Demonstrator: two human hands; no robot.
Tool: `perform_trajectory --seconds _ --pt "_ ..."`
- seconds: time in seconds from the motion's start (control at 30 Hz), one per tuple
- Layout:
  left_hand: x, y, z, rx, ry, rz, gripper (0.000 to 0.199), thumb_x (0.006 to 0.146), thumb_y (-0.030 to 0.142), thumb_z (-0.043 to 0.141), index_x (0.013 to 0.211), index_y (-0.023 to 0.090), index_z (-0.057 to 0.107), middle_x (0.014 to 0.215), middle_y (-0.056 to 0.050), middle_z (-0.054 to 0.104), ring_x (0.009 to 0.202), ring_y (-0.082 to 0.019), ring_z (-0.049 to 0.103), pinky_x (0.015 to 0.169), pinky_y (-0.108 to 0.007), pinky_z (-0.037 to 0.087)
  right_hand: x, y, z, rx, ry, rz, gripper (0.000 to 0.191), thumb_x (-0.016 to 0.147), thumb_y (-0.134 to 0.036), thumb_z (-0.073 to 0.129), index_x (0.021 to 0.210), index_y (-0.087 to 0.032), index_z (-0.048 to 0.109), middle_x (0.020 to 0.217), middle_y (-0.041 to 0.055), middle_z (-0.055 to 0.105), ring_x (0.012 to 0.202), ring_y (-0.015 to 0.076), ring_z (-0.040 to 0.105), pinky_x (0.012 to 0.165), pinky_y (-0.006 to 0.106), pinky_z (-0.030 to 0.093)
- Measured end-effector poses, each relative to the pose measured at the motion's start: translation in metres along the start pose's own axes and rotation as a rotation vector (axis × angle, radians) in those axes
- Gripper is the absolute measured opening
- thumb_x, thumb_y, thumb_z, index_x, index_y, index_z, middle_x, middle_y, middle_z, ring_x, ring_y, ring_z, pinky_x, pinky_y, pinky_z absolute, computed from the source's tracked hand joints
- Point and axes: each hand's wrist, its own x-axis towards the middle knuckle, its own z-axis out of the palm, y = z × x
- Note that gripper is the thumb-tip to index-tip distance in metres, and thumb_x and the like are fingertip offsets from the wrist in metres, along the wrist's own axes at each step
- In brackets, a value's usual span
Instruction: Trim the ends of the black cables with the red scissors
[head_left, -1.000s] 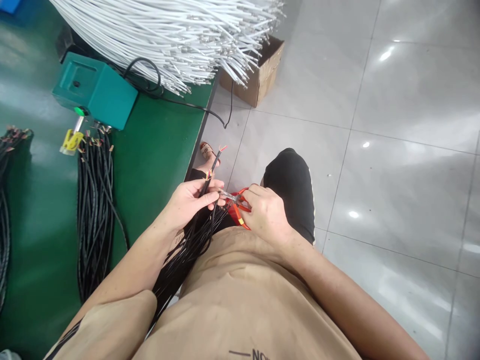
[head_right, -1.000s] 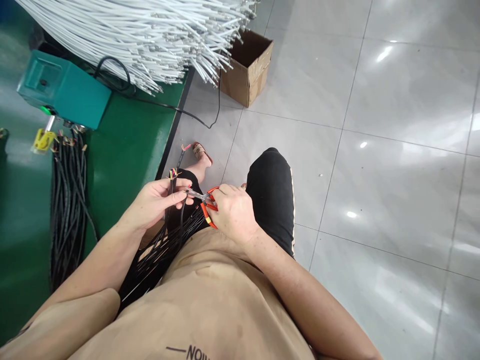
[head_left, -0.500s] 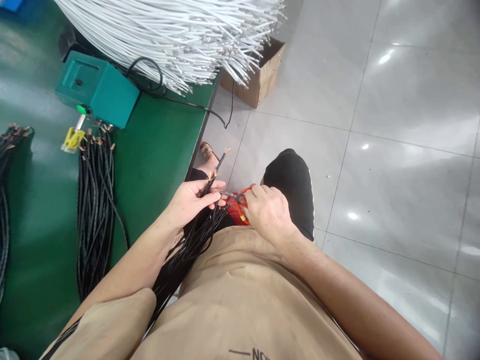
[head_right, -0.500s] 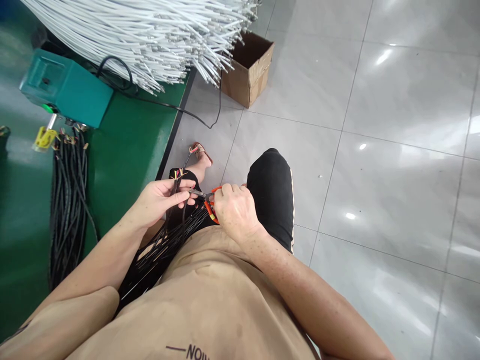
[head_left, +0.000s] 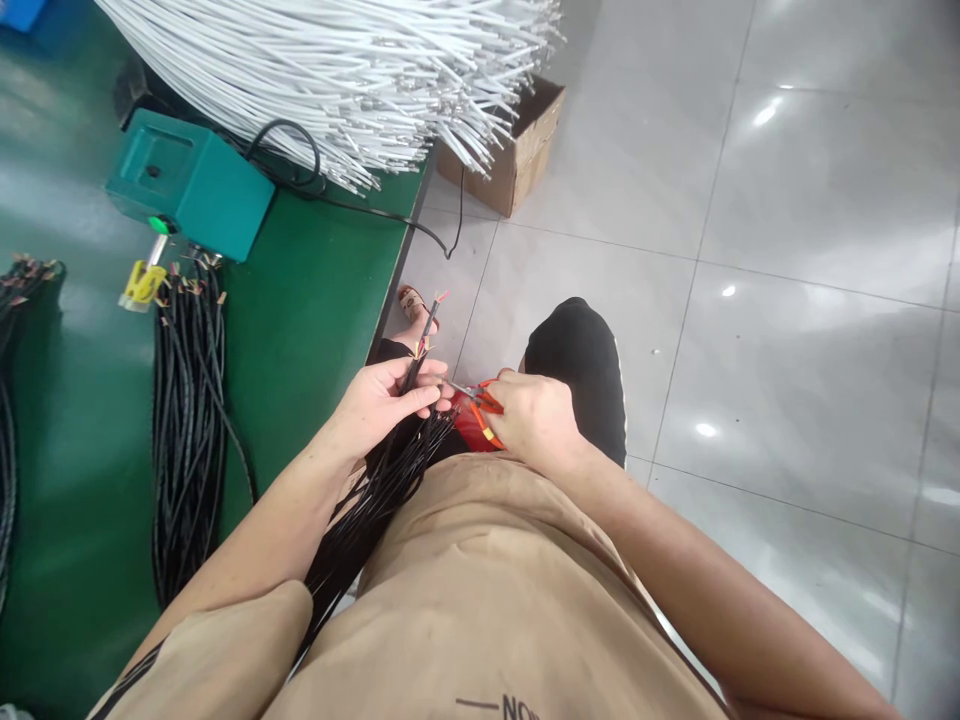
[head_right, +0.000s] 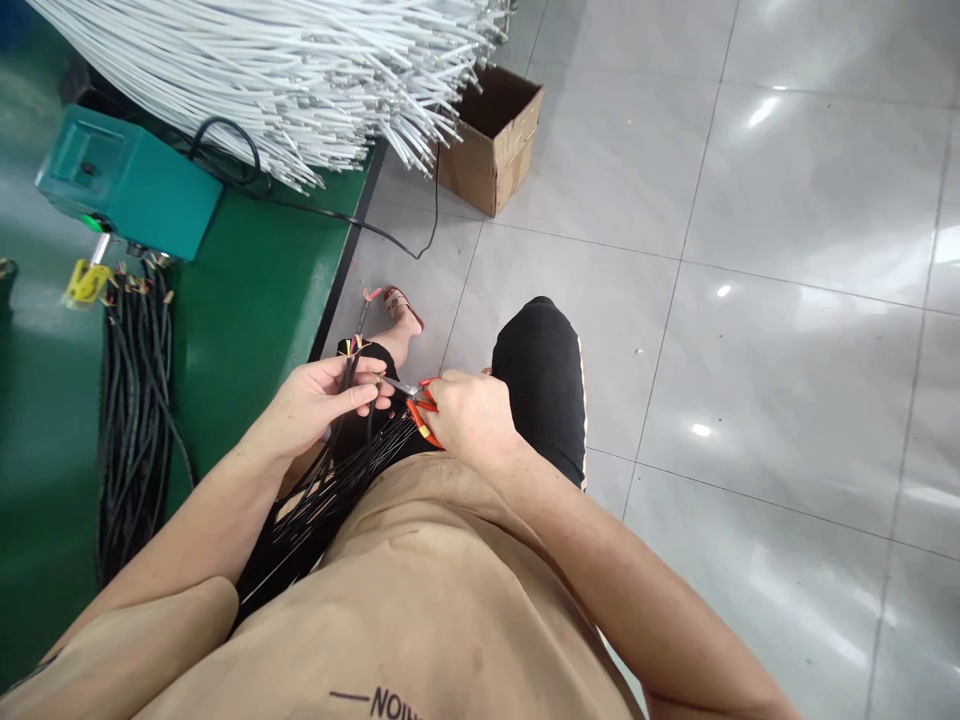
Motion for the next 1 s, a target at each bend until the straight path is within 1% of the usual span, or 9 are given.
perform_trajectory --seconds 0.13,0.23,0.33,0.43,0.57,0.67,0.77,0.9,1.0 --pt "-0.001 0.004 -0.001 -0.081 -0.049 -0.017 0.039 0.075 0.026 0.073 0.112 0.017 0.065 0.108 -0.008 0.071 0.100 -0.022 0.067 0.076 -0.029 0.057 0.019 -0.004 -0.014 0.403 0.130 0.153 0.034 0.079 -0.043 0.060 0.059 -0.016 0.055 0.062 -0.0018 0.050 0.054 0.0082 0.038 0.051 0.023 0.026" --pt "-0.002 0.008 -0.001 -0.115 -0.112 0.011 0.036 0.082 0.033 0.065 0.114 0.017 0.066 0.126 -0.011 0.062 0.119 -0.027 0.056 0.084 -0.033 0.056 0.033 -0.011 -0.018 0.656 0.133 0.250 0.023 0.078 -0.036 0.060 0.066 -0.016 0.060 0.067 -0.0013 0.054 0.057 0.0088 0.044 0.053 0.022 0.033" --pt "-0.001 0.009 -0.001 -0.150 -0.120 0.022 0.035 0.084 0.035 0.063 0.113 0.016 0.067 0.128 -0.012 0.061 0.123 -0.029 0.052 0.088 -0.038 0.055 0.043 -0.018 -0.015 0.879 0.088 0.334 0.013 0.076 -0.029 0.059 0.077 -0.018 0.066 0.072 -0.0006 0.061 0.063 0.0108 0.052 0.059 0.024 0.040" --pt "-0.001 0.008 -0.002 -0.182 -0.106 0.013 0.032 0.084 0.034 0.063 0.109 0.015 0.069 0.121 -0.012 0.063 0.119 -0.028 0.054 0.088 -0.038 0.054 0.049 -0.025 -0.010 1.088 0.044 0.399 0.015 0.072 -0.025 0.061 0.083 -0.018 0.069 0.077 0.0000 0.066 0.069 0.0126 0.058 0.066 0.026 0.045" --pt "0.001 0.004 -0.003 -0.218 -0.041 0.009 0.025 0.080 0.033 0.068 0.100 0.018 0.072 0.106 -0.008 0.067 0.106 -0.021 0.059 0.083 -0.031 0.053 0.054 -0.032 -0.010 1.277 -0.045 0.423 0.009 0.070 -0.024 0.061 0.070 -0.016 0.066 0.071 0.0002 0.066 0.067 0.0123 0.059 0.068 0.026 0.046" --pt "0.002 0.003 -0.004 -0.239 0.039 0.001 0.022 0.076 0.032 0.071 0.094 0.019 0.073 0.090 -0.003 0.067 0.085 -0.013 0.060 0.076 -0.024 0.049 0.055 -0.035 -0.013 1.272 -0.048 0.432 0.010 0.070 -0.023 0.060 0.067 -0.016 0.067 0.064 -0.0022 0.062 0.061 0.0093 0.053 0.063 0.023 0.043" --pt "0.003 0.003 -0.004 -0.219 0.040 0.023 0.019 0.076 0.030 0.071 0.090 0.017 0.072 0.075 0.000 0.062 0.069 -0.009 0.054 0.068 -0.021 0.044 0.053 -0.036 -0.016 1.236 -0.031 0.459 0.011 0.070 -0.024 0.060 0.068 -0.016 0.067 0.058 -0.0050 0.055 0.055 0.0067 0.044 0.058 0.021 0.039" --pt "0.004 0.003 -0.005 -0.182 0.010 0.084 0.018 0.076 0.032 0.070 0.084 0.016 0.070 0.068 0.001 0.058 0.064 -0.009 0.049 0.064 -0.022 0.041 0.052 -0.037 -0.016 1.285 -0.042 0.493 0.013 0.069 -0.028 0.064 0.065 -0.016 0.062 0.054 -0.0062 0.048 0.052 0.0063 0.040 0.054 0.021 0.036" --pt "0.003 0.003 -0.004 -0.192 0.005 0.088 0.018 0.078 0.031 0.069 0.088 0.017 0.067 0.070 0.001 0.059 0.065 -0.009 0.051 0.065 -0.022 0.042 0.051 -0.036 -0.015 1.329 -0.046 0.505 0.016 0.068 -0.031 0.065 0.065 -0.016 0.060 0.056 -0.0058 0.048 0.051 0.0063 0.040 0.053 0.021 0.036"
